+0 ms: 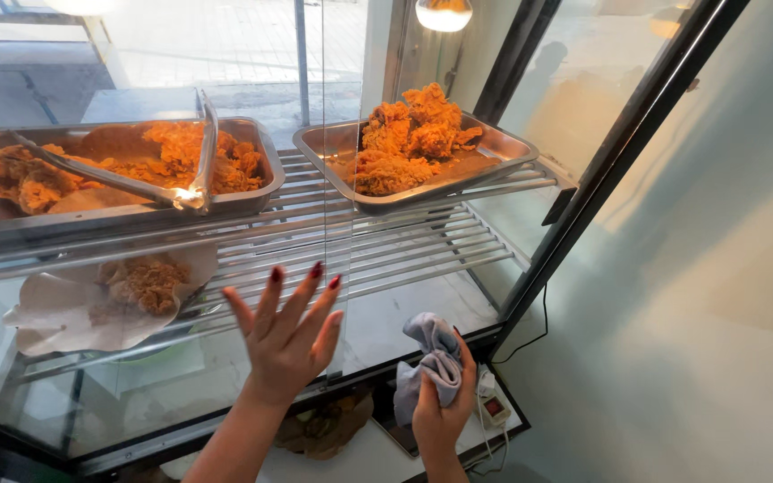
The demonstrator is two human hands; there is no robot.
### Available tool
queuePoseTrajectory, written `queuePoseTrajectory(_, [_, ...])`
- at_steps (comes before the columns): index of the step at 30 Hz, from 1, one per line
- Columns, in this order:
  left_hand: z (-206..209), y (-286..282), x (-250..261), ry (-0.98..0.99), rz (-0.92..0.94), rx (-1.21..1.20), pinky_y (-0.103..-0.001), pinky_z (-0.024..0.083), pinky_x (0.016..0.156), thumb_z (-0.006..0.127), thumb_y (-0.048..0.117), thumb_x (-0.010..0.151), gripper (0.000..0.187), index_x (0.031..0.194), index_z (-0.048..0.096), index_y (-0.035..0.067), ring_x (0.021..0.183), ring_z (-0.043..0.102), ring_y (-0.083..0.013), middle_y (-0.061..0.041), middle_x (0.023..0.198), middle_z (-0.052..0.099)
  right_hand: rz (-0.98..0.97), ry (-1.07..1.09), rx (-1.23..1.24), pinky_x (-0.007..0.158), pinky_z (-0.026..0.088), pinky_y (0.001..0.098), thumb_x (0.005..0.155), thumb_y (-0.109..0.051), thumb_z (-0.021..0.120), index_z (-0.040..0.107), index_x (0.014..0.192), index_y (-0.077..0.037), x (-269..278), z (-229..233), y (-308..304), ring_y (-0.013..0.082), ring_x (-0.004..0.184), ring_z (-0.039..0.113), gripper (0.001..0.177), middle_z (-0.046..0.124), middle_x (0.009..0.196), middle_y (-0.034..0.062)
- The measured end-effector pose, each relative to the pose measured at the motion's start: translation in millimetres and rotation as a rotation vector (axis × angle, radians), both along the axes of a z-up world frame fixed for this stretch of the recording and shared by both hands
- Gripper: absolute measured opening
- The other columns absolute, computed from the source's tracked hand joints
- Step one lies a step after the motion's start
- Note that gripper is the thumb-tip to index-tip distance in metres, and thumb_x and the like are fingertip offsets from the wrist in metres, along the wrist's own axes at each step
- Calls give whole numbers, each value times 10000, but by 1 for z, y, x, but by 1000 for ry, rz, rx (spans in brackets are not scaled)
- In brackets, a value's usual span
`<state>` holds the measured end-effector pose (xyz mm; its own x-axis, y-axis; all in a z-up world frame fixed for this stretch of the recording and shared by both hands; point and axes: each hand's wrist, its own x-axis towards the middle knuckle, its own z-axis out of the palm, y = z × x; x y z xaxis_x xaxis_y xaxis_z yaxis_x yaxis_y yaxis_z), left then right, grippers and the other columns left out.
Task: The person wipes the glass panels and interior surfaces of a food display case using a blue cloth, rearranging food trays and bowls to clean behind and under them.
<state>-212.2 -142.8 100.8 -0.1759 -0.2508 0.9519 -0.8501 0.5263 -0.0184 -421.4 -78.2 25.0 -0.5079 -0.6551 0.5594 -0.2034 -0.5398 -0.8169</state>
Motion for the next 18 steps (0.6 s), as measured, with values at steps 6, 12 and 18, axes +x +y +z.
queuePoseTrajectory(6, [41, -15, -60, -126, -47, 44, -623, -57, 1236, 707, 308, 1021, 482, 1488, 613, 234, 1539, 313, -233, 33, 1601, 493, -109, -186, 67, 958, 499, 266, 942, 42, 587, 474, 1471, 35, -34, -3, -3, 190, 1139, 603, 541, 580, 1338, 153])
queuePoseTrajectory(12, [37, -29, -56, -216, 195, -95, -661, -62, 1248, 715, 363, 1021, 541, 1529, 574, 241, 1554, 311, -165, 84, 1634, 440, -103, -260, -20, 1015, 497, 284, 919, 24, 621, 440, 1498, 23, -50, 6, -8, 203, 1200, 593, 607, 548, 1379, 145])
queuePoseTrajectory(18, [31, -32, -51, -239, 209, -148, -558, 59, 1300, 711, 383, 1046, 529, 1529, 591, 201, 1551, 324, -190, 54, 1640, 447, -177, 30, -325, 1253, 418, 378, 957, 23, 647, 390, 1567, 43, -79, 81, -34, 264, 1427, 515, 662, 468, 1545, 162])
